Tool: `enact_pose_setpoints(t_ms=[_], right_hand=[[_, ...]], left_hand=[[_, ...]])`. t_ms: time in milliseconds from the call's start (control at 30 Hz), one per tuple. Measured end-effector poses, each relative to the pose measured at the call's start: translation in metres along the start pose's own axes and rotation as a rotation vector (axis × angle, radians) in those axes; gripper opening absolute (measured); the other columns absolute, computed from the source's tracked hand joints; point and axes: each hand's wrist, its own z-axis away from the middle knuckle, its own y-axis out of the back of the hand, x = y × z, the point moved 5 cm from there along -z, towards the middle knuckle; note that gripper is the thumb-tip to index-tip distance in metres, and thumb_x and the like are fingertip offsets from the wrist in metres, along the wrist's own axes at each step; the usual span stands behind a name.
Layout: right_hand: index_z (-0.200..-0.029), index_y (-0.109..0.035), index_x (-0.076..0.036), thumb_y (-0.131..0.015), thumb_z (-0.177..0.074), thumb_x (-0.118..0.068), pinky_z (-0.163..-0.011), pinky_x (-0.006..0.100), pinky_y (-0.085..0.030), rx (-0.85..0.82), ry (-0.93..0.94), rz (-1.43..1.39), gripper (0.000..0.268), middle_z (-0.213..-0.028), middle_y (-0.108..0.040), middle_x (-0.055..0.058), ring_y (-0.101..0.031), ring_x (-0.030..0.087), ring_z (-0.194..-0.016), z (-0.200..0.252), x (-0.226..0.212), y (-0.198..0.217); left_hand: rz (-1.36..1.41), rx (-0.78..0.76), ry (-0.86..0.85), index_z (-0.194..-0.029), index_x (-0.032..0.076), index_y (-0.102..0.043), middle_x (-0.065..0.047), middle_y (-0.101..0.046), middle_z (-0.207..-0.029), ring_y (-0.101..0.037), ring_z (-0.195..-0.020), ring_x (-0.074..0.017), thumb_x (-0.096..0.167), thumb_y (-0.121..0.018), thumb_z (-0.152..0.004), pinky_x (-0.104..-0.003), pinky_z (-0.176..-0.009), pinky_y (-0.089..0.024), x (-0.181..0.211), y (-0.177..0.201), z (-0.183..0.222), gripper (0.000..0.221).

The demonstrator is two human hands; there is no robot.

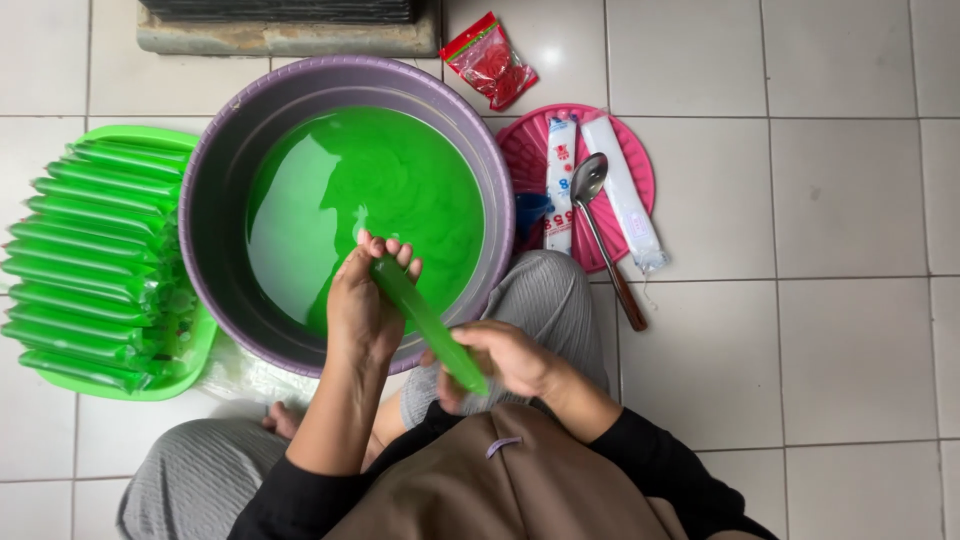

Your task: Filling and sealing small plastic tubes with green liquid snacks using a funnel and ladle while sitting on the floor.

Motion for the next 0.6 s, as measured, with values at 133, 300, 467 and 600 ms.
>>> enact_pose_setpoints(t_ms=[133,300,467,600], right_hand=[[-0.1,-0.074,-0.015,-0.072,-0.092,-0.02,-0.085,0.037,-0.053,0.768,0.626,1.371,0.01,-0.093,-0.074,0.007,-0.07,0.03,-0.091,-0.017,-0.076,0.076],[-0.092,-0.075,-0.028,-0.069,-0.089,-0.029,-0.088,0.047,-0.043,1.325,0.362,2.078,0.006,-0.089,-0.066,-0.002,-0.062,0.026,-0.096,-0.078,-0.163,0.234],[-0.096,-0.081,-0.02,-0.051,-0.096,-0.017,-0.095,0.047,-0.032,1.16,-0.138,2.451,0.03,-0.102,-0.076,0.006,-0.063,0.027,-0.105,-0.154,-0.155,0.332],[-0.102,-0.08,-0.015,-0.047,-0.098,-0.012,-0.095,0.049,-0.029,1.039,-0.344,2.538,0.033,-0.104,-0.075,0.009,-0.062,0.029,-0.105,-0.172,-0.148,0.363]], left_hand=[[-0.097,0.013,-0.116,-0.079,0.013,-0.057,-0.005,-0.072,-0.081,-0.076,-0.08,-0.0164,0.032,-0.053,-0.109,-0.031,-0.078,-0.064,0.006,0.005,0.011,0.036],[-0.213,-0.058,-0.158,-0.081,0.009,-0.062,-0.01,-0.073,-0.082,-0.075,-0.081,-0.0201,0.032,-0.055,-0.108,-0.032,-0.078,-0.063,0.006,0.012,0.025,0.036],[-0.225,-0.052,-0.13,-0.08,0.004,-0.064,-0.016,-0.073,-0.081,-0.076,-0.078,-0.0236,0.032,-0.056,-0.106,-0.036,-0.076,-0.064,-0.006,0.02,0.028,0.04],[-0.258,-0.081,-0.042,-0.086,0.0,-0.065,-0.017,-0.073,-0.087,-0.076,-0.08,-0.0224,0.033,-0.054,-0.107,-0.035,-0.075,-0.065,-0.01,0.019,0.034,0.041]])
